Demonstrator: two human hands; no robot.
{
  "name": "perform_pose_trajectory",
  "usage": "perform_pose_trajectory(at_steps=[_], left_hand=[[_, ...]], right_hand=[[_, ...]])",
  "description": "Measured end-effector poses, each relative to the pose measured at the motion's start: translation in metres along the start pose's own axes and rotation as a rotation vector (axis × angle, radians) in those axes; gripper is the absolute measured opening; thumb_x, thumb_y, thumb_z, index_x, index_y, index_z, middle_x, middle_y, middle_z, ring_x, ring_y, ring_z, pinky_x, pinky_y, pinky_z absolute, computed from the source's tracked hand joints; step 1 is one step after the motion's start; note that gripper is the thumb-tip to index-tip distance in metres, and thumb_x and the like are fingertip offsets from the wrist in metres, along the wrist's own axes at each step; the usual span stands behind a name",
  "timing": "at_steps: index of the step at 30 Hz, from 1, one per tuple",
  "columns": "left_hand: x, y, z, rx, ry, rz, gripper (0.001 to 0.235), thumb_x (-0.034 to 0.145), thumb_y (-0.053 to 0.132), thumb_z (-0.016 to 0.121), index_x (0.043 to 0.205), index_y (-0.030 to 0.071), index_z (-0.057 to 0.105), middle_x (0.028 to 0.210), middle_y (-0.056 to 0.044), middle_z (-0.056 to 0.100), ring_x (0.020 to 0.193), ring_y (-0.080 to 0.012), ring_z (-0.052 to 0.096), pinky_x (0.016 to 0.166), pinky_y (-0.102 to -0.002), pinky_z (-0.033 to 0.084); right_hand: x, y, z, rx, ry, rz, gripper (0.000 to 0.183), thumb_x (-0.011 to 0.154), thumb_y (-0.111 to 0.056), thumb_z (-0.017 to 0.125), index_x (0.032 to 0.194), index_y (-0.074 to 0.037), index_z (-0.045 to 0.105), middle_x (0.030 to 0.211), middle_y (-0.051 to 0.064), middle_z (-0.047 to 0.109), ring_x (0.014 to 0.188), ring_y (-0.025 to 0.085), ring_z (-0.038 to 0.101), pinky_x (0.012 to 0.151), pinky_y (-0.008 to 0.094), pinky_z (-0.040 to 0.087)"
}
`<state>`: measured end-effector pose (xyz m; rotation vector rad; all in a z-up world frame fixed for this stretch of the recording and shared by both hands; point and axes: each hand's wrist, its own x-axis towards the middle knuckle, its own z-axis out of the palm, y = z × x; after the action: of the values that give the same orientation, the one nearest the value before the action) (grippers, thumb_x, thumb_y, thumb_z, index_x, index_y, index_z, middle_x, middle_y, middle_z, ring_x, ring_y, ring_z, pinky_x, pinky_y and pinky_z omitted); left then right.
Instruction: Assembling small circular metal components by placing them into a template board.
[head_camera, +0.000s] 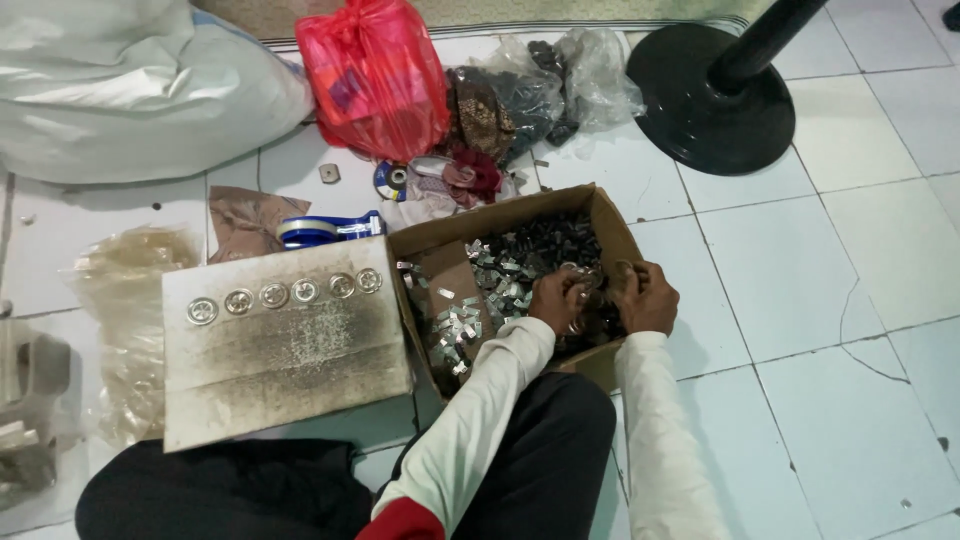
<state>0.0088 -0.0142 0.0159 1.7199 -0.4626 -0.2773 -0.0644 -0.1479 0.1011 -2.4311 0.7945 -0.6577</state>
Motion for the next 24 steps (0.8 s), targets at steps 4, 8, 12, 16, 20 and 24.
perform_pose_trajectory(at_steps=[4, 8, 12, 16, 20, 24], left_hand=[[-0.02, 0.031, -0.044, -0.136, 0.073, -0.076, 0.018, 0.099, 0.01, 0.069, 0.114, 0.004, 0.076, 0.097, -0.02, 0.077, 0.093, -0.035, 0.076, 0.08, -0.043, 0.061], [-0.054, 0.058, -0.121, -0.173, 0.167, -0.146, 0.023, 0.101, 0.022, 0.068, 0.115, 0.006, 0.078, 0.095, -0.017, 0.077, 0.091, -0.031, 0.075, 0.077, -0.041, 0.061], [-0.096, 0.07, -0.214, -0.081, 0.322, -0.104, 0.02, 0.093, 0.016, 0.076, 0.11, 0.005, 0.079, 0.089, -0.019, 0.078, 0.08, -0.0253, 0.077, 0.068, -0.035, 0.061], [-0.133, 0.043, -0.308, -0.045, 0.453, -0.116, 0.019, 0.091, 0.012, 0.079, 0.108, 0.003, 0.079, 0.09, -0.022, 0.078, 0.078, -0.0301, 0.077, 0.065, -0.041, 0.061], [-0.181, 0.017, -0.393, 0.112, 0.603, -0.23, 0.016, 0.092, 0.011, 0.075, 0.106, 0.006, 0.08, 0.09, -0.018, 0.079, 0.077, -0.0292, 0.077, 0.064, -0.04, 0.061], [-0.208, -0.023, -0.46, 0.27, 0.748, -0.343, 0.015, 0.089, 0.015, 0.079, 0.103, 0.011, 0.082, 0.09, -0.014, 0.08, 0.08, -0.0312, 0.078, 0.067, -0.042, 0.063]], right_hand=[[-0.002, 0.015, 0.002, 0.065, 0.008, -0.084, 0.017, 0.104, -0.016, 0.07, 0.116, -0.005, 0.07, 0.102, 0.023, 0.075, 0.095, 0.044, 0.072, 0.073, 0.055, 0.061], [0.006, 0.029, 0.011, -0.015, -0.023, -0.162, 0.015, 0.104, -0.019, 0.072, 0.115, -0.007, 0.071, 0.101, 0.021, 0.075, 0.094, 0.044, 0.072, 0.074, 0.055, 0.061], [0.005, 0.015, 0.017, -0.007, -0.009, -0.246, 0.021, 0.102, -0.013, 0.078, 0.12, -0.005, 0.073, 0.098, 0.02, 0.075, 0.087, 0.039, 0.073, 0.066, 0.047, 0.06], [-0.019, -0.086, 0.039, 0.16, -0.117, -0.276, 0.028, 0.1, -0.012, 0.078, 0.123, 0.001, 0.07, 0.1, 0.026, 0.073, 0.087, 0.039, 0.073, 0.067, 0.047, 0.06], [-0.089, -0.2, 0.084, 0.443, -0.436, -0.243, 0.026, 0.095, -0.012, 0.076, 0.118, 0.0, 0.072, 0.095, 0.025, 0.074, 0.082, 0.039, 0.073, 0.063, 0.048, 0.06], [-0.176, -0.287, 0.152, 0.653, -0.577, -0.293, 0.027, 0.084, -0.004, 0.081, 0.11, 0.001, 0.074, 0.087, 0.024, 0.073, 0.078, 0.034, 0.075, 0.064, 0.037, 0.06]])
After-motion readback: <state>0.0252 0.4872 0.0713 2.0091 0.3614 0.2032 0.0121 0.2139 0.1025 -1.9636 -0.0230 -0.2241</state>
